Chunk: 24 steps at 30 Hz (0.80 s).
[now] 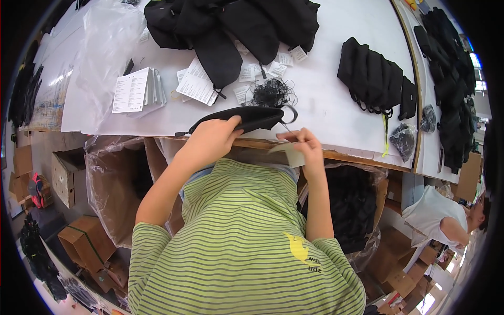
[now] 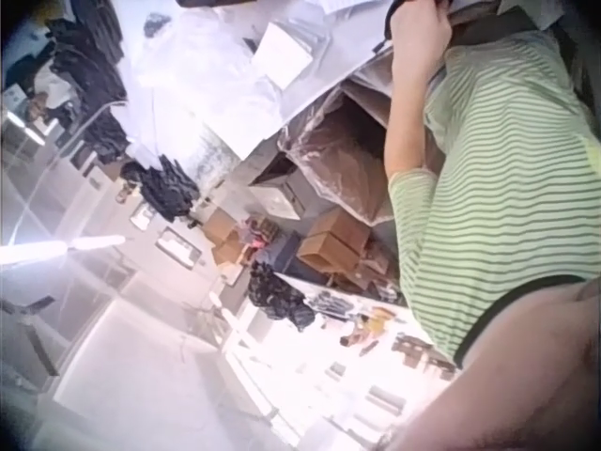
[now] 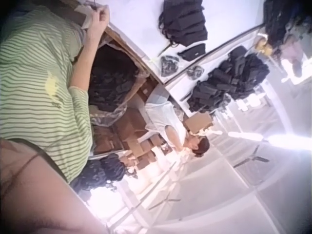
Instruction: Attaching product tags/labels to black zippered soft cases.
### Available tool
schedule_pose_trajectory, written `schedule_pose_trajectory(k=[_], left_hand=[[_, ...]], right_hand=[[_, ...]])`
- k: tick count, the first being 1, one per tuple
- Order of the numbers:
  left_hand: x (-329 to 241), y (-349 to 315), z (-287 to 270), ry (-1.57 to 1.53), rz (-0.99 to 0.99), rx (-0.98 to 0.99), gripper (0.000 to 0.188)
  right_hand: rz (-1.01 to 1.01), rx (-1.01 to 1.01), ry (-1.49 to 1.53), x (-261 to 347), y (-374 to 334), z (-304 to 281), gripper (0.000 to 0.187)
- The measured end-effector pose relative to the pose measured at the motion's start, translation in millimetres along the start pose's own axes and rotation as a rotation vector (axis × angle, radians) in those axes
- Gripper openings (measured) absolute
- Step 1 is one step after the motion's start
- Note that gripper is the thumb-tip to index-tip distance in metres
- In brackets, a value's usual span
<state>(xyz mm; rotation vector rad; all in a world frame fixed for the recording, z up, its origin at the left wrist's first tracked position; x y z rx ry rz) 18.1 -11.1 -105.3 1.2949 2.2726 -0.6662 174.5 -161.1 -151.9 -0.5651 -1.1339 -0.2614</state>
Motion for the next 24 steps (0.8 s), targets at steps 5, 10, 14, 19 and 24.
schedule_pose_trajectory(k=[5, 10, 14, 19, 24], left_hand=[[10, 6, -2, 0.011, -0.066, -0.003, 0.020], [12, 10, 2, 0.060, -0.022, -0.009, 0.022], [11, 15, -2, 0.087, -0.050, -0.013, 0.025], [11, 13, -2, 0.105, -0.018, -0.027, 0.026], [4, 11, 4, 0.111, 0.091, -0.018, 0.025]], right_hand=[[0.082, 0.149, 0.312, 10, -10, -29, 0.021], [0.132, 0.185, -0.363, 40, -30, -40, 0.061], [0.057, 0.113, -0.608, 62, -35, -59, 0.047], [-0.104, -0.255, -0.430, 88, -30, -96, 0.013], [-0.188, -0.317, 0.932, 43, 26, -69, 0.018]])
Point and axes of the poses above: each hand's wrist, its own y-axis towards the middle knuckle, its own z-axis out of the palm, x = y × z, the point moved 6 cm from there along y, towards the middle knuckle, and after that the axes turned 1 degree about -x, right-handed, at the moved point
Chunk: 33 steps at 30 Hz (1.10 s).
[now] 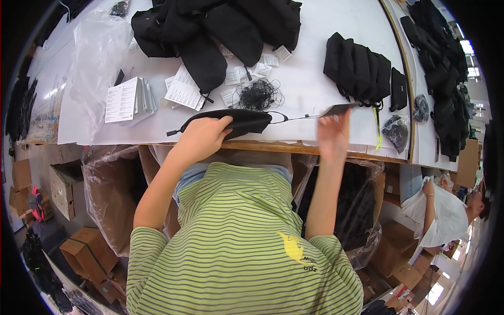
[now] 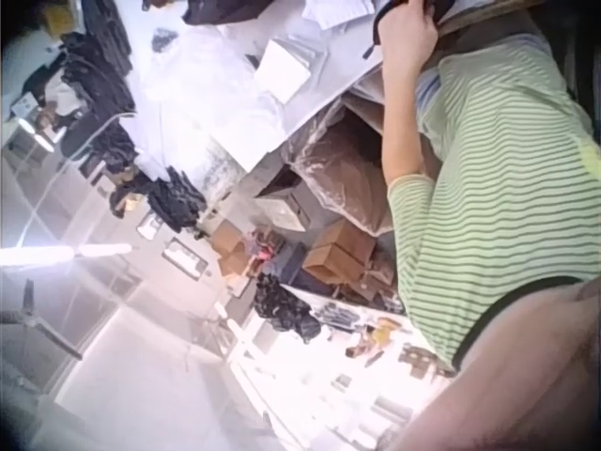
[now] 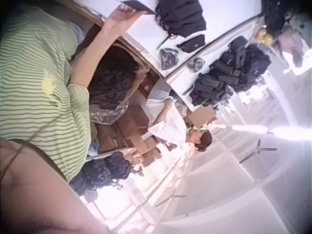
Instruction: Attaching product tags/labels to black zippered soft cases.
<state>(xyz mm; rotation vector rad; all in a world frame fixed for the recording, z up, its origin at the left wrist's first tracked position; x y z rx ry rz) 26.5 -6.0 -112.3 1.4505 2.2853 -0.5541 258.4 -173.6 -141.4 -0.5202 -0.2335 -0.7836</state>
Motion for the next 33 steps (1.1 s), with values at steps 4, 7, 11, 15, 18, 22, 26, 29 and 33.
schedule_pose_trajectory(k=[4, 7, 11, 15, 18, 22, 26, 29, 33], left_hand=[[-6, -5, 0, 0.033, 0.056, -0.020, 0.024], [-10, -4, 7, 0.040, 0.056, 0.029, 0.023], [-11, -7, 7, 0.047, 0.054, 0.020, 0.022], [-17, -13, -3, 0.008, -0.008, -0.066, 0.017], [-17, -22, -9, -0.002, 0.102, -0.294, 0.022], [-26, -33, -14, -0.023, 0.176, -0.477, 0.032], [-14, -38, -10, -0.380, 0.065, -0.671, 0.030], [-27, -35, -10, -0.130, 0.295, -0.582, 0.022], [-9, -22, -12, -0.137, 0.166, -0.380, 0.013]], right_hand=[[0.200, -0.032, 0.048, -70, 24, 14, 0.029], [0.334, 0.167, 0.144, -88, 35, 10, 0.027], [0.246, -0.020, -0.070, -86, 30, 34, 0.024], [-0.221, -0.085, -0.502, -36, 35, 34, 0.018], [-0.321, 0.084, -0.752, -28, 15, 53, 0.020], [-0.466, 0.521, -1.467, -61, -38, 104, 0.013], [-0.736, 0.949, -1.888, -107, -58, 106, 0.015], [-0.674, 1.078, -2.077, -116, -57, 94, 0.022], [-0.629, 1.185, -2.035, -108, -60, 98, 0.022]])
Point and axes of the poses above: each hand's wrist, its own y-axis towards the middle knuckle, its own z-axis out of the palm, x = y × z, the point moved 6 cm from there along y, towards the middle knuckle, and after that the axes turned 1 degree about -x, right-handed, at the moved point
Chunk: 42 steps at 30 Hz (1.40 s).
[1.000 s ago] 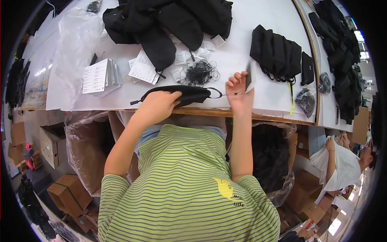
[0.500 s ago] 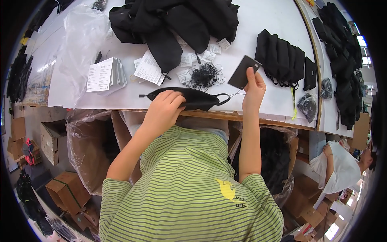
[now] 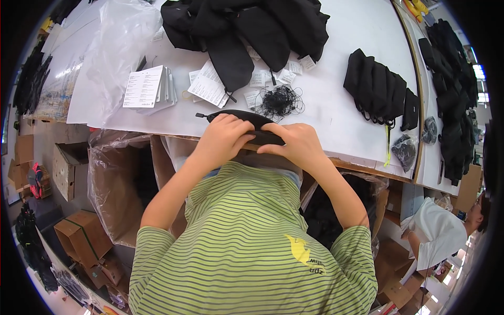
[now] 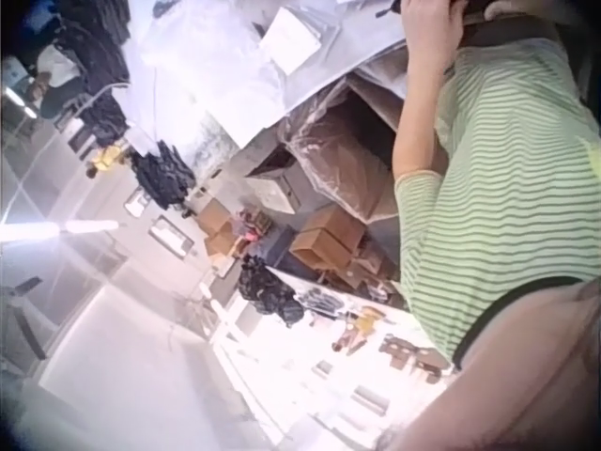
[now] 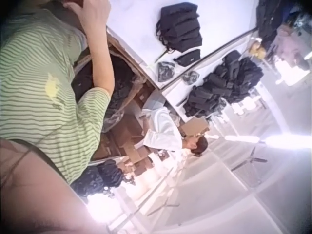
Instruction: Attaching product tags/labels to black zippered soft cases.
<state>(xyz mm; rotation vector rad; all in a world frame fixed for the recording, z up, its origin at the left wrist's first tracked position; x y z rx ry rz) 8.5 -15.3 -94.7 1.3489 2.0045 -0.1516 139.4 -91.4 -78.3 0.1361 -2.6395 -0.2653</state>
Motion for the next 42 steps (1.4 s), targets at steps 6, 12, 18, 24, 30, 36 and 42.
schedule_pose_trajectory(k=[6, 12, 18, 24, 30, 36, 42], left_hand=[[15, 84, -13, 0.112, 0.099, -0.101, 0.018], [76, 127, 35, 0.605, 0.168, 0.075, 0.022], [62, 124, 13, 0.379, 0.161, 0.007, 0.012], [-1, 64, -41, -0.138, 0.105, -0.056, 0.008], [4, 17, -45, 0.107, -0.001, -0.118, 0.034], [38, -38, -4, -1.002, -0.578, -0.630, 0.061], [-1, -9, 23, -1.745, -0.877, -0.487, 0.050]], right_hand=[[0.018, -0.063, 0.019, -20, -14, 5, 0.021], [0.045, -0.065, 0.049, -15, -10, 5, 0.018], [0.085, -0.108, 0.056, -13, -13, 3, 0.017], [0.041, -0.127, 0.049, -17, -15, 6, 0.017], [0.015, -0.168, -0.010, -11, -15, -2, 0.015], [0.224, -0.372, 0.239, 8, -11, -30, 0.018], [0.465, -0.597, 0.689, 12, -25, -3, 0.014]])
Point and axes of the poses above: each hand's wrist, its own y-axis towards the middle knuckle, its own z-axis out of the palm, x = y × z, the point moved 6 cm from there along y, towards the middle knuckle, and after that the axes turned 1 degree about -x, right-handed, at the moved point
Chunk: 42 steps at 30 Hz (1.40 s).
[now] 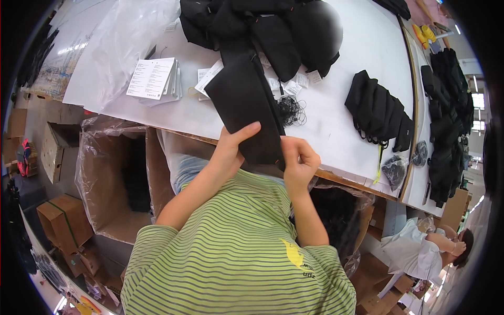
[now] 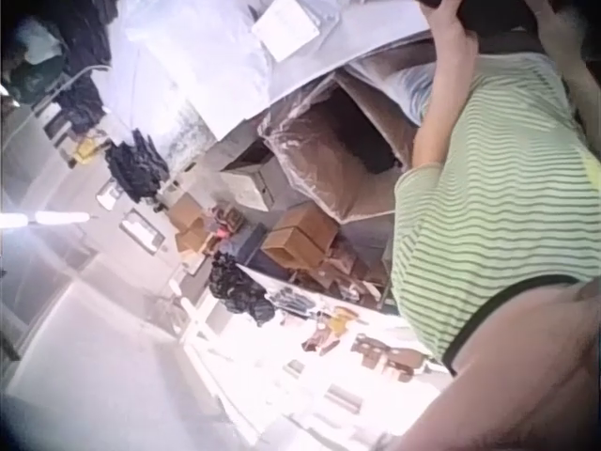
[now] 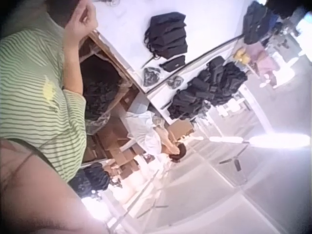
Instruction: Attaching product tags/labels to black zippered soft cases.
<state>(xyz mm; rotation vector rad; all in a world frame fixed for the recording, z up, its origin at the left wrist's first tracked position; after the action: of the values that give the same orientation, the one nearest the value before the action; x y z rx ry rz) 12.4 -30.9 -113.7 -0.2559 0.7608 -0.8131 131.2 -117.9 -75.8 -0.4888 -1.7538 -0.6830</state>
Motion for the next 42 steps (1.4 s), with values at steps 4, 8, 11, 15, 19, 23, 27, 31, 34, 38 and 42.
schedule_pose_trajectory(k=[4, 8, 11, 15, 19, 23, 27, 31, 34, 38, 42], left_hand=[[-5, 1, 9, 0.138, 0.006, 0.084, 0.040], [17, -2, 12, 0.376, -0.183, 0.250, 0.045], [35, -9, 13, 0.358, -0.276, 0.275, 0.046], [43, -9, 17, 0.320, -0.299, 0.271, 0.046], [42, -12, 16, 0.267, -0.327, 0.216, 0.045], [33, -13, 10, 0.166, -0.262, 0.055, 0.040], [21, 5, -13, -0.010, -0.282, -0.023, 0.031], [10, 9, -23, -0.062, -0.263, -0.041, 0.027], [14, 9, -30, -0.059, -0.254, -0.035, 0.030], [7, 8, -22, -0.054, -0.062, -0.100, 0.028], [24, -6, -5, -0.076, 0.041, -0.030, 0.040]], right_hand=[[0.395, -0.067, 0.651, -46, -5, -1, 0.029], [0.430, -0.021, 0.681, -48, 8, -12, 0.035], [0.284, -0.039, 0.533, -27, 34, -19, 0.031], [0.066, -0.210, 0.361, -21, 43, -43, 0.021], [0.016, -0.223, 0.179, -13, 41, -47, 0.008], [-0.032, -0.018, 0.080, -1, 31, -30, 0.009], [0.010, 0.278, 0.132, 12, 1, -3, 0.009], [0.114, 0.348, 0.203, 13, -19, 5, 0.011], [0.105, 0.419, 0.205, 5, -23, 4, 0.013], [-0.155, -0.054, -0.354, 23, -4, -25, 0.025], [-0.083, 0.164, -0.339, 25, -22, -10, 0.031]])
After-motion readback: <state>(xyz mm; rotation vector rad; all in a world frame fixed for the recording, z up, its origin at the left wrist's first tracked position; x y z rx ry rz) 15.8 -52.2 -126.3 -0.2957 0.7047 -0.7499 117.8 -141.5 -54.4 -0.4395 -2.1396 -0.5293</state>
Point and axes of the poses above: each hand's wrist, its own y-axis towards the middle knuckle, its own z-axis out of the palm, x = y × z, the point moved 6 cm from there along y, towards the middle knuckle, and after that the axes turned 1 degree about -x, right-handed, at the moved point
